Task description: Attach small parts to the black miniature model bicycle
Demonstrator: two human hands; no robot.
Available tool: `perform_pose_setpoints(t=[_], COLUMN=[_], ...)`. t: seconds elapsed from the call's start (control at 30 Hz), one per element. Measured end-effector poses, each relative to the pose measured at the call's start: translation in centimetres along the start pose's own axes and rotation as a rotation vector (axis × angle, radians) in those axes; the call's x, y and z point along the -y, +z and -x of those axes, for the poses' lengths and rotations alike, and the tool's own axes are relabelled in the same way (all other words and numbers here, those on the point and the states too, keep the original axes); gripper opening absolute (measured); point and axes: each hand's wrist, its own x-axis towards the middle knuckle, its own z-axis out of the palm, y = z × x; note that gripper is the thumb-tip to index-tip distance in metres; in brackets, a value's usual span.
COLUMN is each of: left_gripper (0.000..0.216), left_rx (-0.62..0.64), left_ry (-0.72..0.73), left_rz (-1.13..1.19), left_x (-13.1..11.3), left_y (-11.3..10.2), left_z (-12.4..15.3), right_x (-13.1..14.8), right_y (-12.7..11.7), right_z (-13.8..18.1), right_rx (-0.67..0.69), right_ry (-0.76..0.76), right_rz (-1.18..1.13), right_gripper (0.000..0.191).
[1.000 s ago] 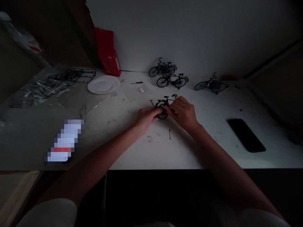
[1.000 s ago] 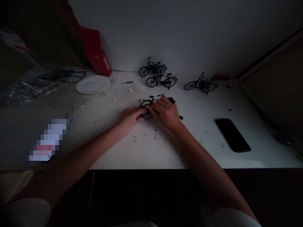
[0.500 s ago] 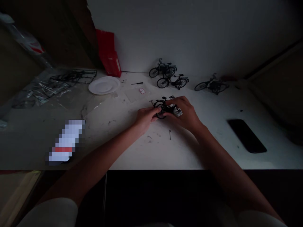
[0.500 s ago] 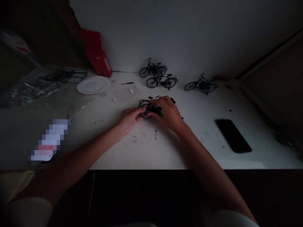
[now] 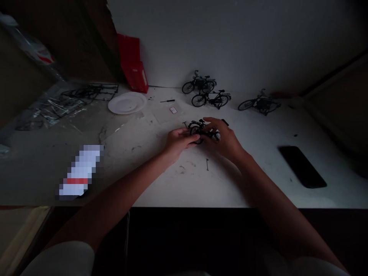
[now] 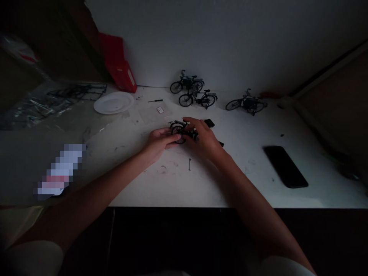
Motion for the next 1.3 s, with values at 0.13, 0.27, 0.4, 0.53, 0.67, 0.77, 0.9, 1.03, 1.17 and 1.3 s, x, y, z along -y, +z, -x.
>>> perform_pose_setpoints(t=[0.13,0.27,0.4,0.53,0.67,0.77,0.9,1.03,1.17,1.3], left_gripper=[0.026,0.021,0.022,0.025,0.026,0.029,0.031,0.032,0.028,0.023], left_rx=[-0.025,-0.033,-0.043,0.002,0.059,0.099,0.136,0.165,0.19,0.194], left_ry=[0.005,0.008,-0.025,-0.07,-0.1,-0.119,-0.13,-0.135,-0.144,-0.167], left_rz=[0.0,-0.037,-0.083,-0.126,-0.147,-0.152,-0.165,-0.189,-0.216,-0.209], left_x=[0.1,-0.1,-0.5,-0.8,-1.1,-1.3,-1.4,-1.3,-1.5,-1.7], left_y=[0.0,0.1,-0.1,-0.6,-1.2,-1.5,-1.9,-2.3,-2.5,-2.5], left_z=[0.1,0.0,-0.2,-0.5,-1.0,-1.2,-1.4,-1.6,-1.8,-1.8], right_x=[0.1,0.2,0.1,0.2,0.6,0.8,0.8,0.7,0.9,0.7], right_y=[0.2,0.4,0.5,0.3,-0.2,-0.4,-0.4,-0.3,-0.4,-0.4], right_z=[0.1,0.2,0.1,0.1,0.1,0.2,0.3,0.4,0.4,0.3], right_rx=[0.027,0.052,0.074,0.119,0.145,0.155,0.16,0.174,0.197,0.187], right_ry=[0.02,0.022,0.007,-0.033,0.034,0.062,0.047,0.008,-0.038,-0.096], right_rz=[-0.016,-0.022,-0.018,-0.028,-0.047,-0.05,-0.042,-0.02,-0.019,-0.041], right_gripper=[0.061,0.061,0.047,0.031,0.045,0.051,0.051,0.048,0.041,0.035])
